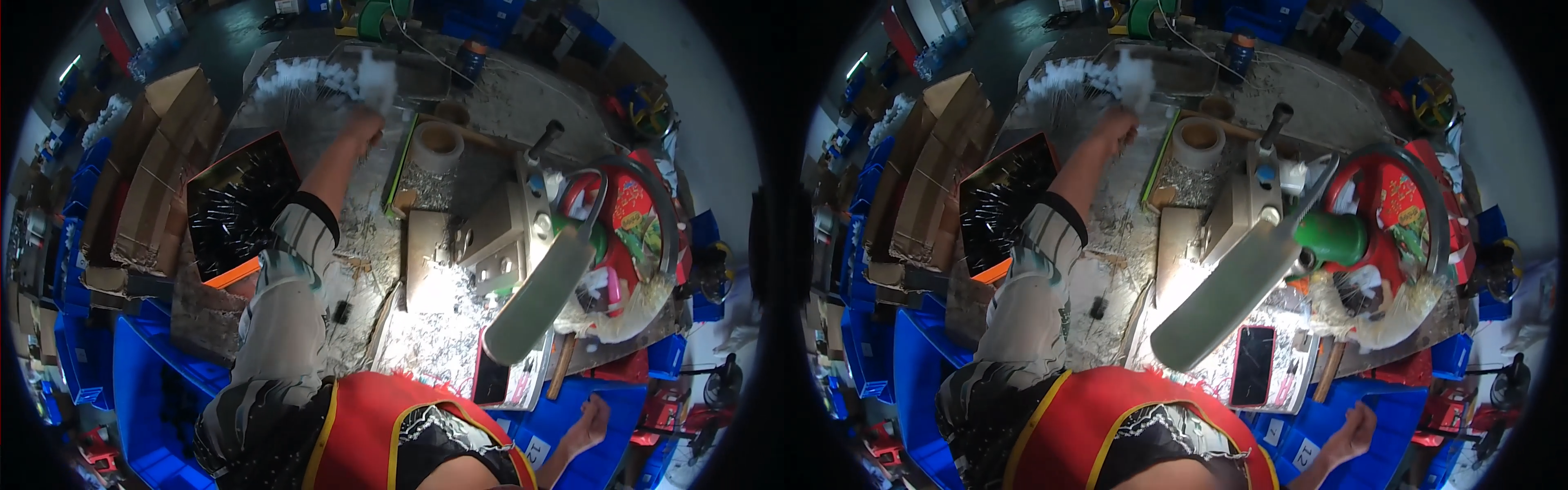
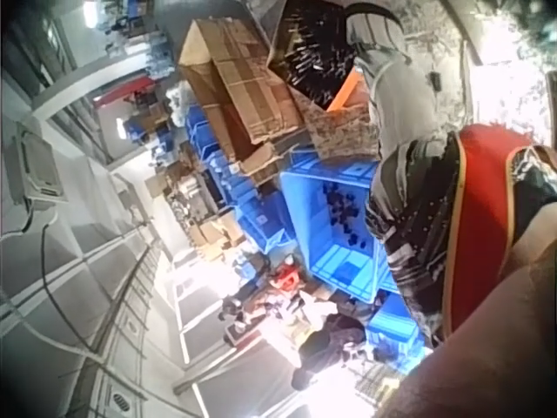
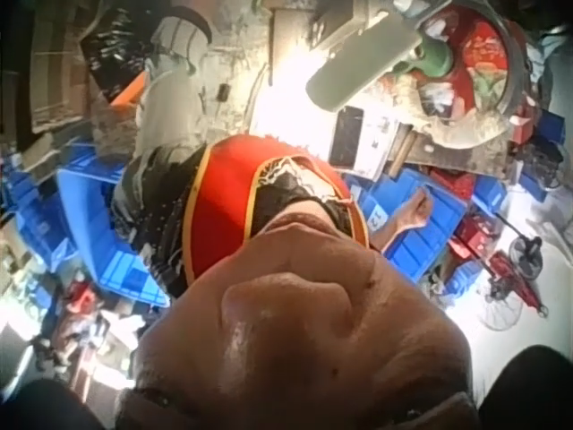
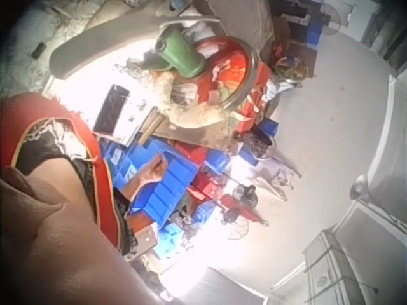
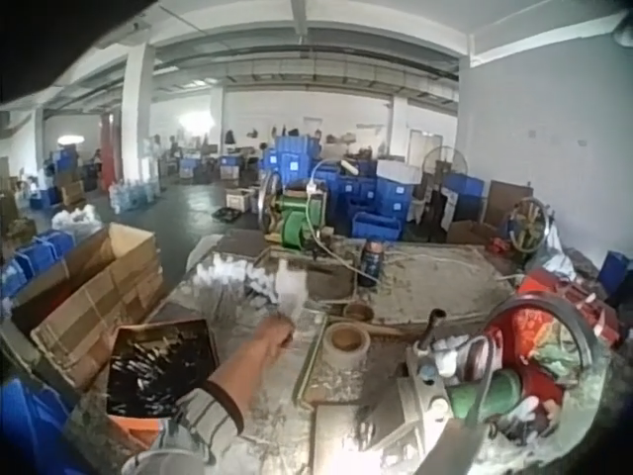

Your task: The recorder is assembling white bottle brushes by inserting the wire stems into a crimping machine and organizing the completed brushes into bins.

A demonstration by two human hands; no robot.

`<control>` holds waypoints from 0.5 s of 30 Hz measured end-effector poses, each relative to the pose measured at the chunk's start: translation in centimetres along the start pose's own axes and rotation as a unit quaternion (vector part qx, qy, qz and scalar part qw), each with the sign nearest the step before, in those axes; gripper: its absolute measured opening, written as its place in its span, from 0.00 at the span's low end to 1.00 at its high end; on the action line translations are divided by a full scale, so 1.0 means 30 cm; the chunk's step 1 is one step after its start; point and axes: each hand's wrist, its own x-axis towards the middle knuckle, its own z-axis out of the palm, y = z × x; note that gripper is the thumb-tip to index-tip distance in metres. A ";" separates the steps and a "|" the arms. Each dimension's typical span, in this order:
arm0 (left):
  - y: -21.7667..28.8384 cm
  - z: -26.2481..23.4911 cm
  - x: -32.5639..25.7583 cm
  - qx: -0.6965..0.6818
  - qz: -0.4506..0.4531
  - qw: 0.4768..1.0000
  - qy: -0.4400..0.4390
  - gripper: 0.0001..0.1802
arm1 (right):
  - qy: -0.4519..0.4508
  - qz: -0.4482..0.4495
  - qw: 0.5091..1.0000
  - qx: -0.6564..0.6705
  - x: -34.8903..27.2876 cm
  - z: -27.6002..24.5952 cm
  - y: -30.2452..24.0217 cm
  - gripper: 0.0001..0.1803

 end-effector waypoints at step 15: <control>-0.045 -0.159 -0.802 -0.305 0.052 0.951 0.024 0.09 | -0.455 -0.354 0.804 0.147 -0.305 0.866 -0.679 0.07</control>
